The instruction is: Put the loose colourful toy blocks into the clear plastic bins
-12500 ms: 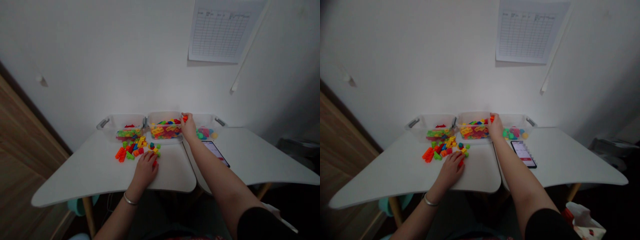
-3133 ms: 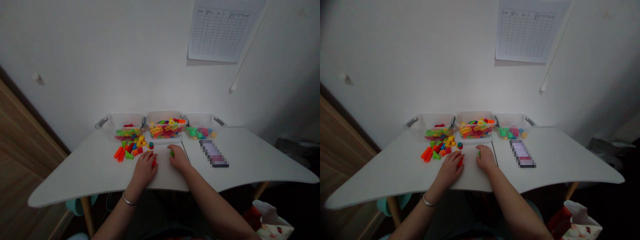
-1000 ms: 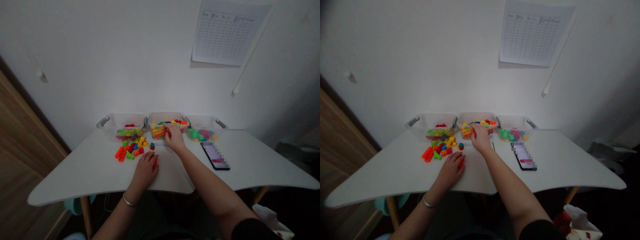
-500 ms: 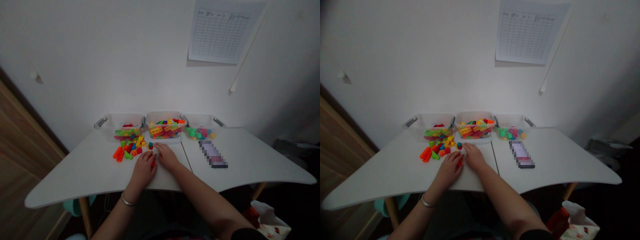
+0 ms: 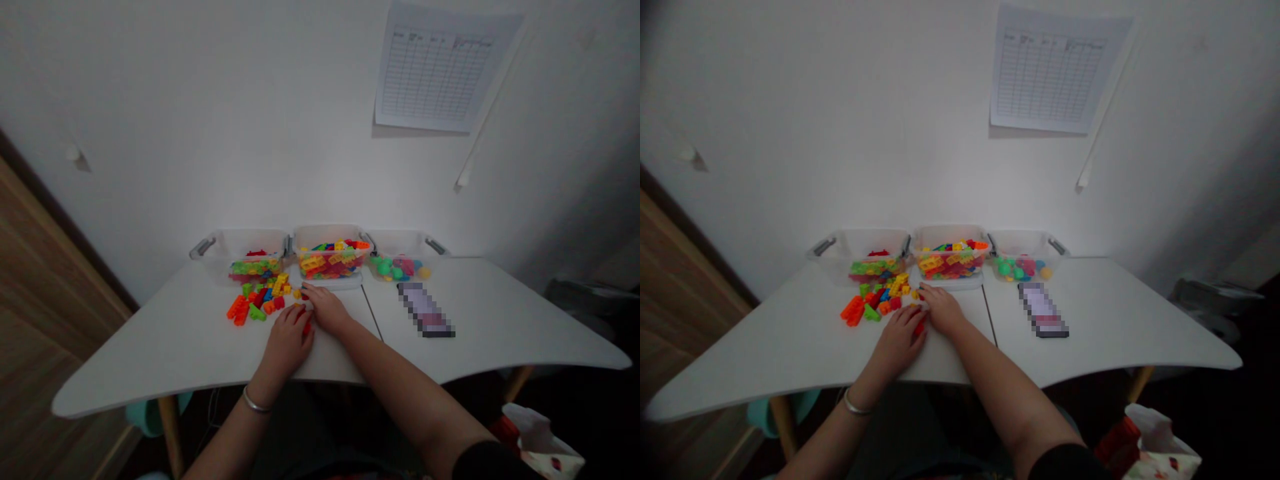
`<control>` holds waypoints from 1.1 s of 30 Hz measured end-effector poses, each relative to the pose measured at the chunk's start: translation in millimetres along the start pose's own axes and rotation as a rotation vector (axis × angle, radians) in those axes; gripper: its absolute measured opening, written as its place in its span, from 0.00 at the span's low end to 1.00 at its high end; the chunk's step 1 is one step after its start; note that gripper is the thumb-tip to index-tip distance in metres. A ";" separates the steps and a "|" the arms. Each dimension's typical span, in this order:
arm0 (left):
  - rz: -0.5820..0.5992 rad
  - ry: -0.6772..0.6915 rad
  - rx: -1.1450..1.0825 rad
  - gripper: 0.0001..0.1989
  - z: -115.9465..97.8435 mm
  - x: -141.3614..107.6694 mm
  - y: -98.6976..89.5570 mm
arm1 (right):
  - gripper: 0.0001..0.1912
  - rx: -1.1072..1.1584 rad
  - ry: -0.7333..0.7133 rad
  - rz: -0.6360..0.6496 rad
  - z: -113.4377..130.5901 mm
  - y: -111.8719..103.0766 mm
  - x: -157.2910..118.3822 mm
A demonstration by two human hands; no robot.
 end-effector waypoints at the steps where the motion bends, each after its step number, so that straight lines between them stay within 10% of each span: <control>1: 0.006 -0.004 0.004 0.19 0.0 0.0 -0.1 | 0.24 0.005 0.039 -0.019 -3.0 -1.6 -0.9; 8: -0.011 -0.010 0.000 0.19 0.0 -0.5 -1.7 | 0.09 0.013 0.260 -0.092 -23.9 -9.1 -8.4; 24: 0.010 -0.020 0.005 0.19 2.0 -0.9 0.5 | 0.18 -0.028 0.357 -0.075 -41.9 -10.9 -21.0; 33: 0.016 -0.022 0.005 0.20 1.1 0.1 0.0 | 0.17 0.125 0.334 -0.288 -50.7 -20.4 -28.4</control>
Point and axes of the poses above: each hand's wrist, its own x-axis towards the middle knuckle, its own y-axis out of the palm, z = x × y, the point moved 9 cm from there along x, towards the middle knuckle, and after that the axes turned 10 degrees about -x, right-handed, at the moved point
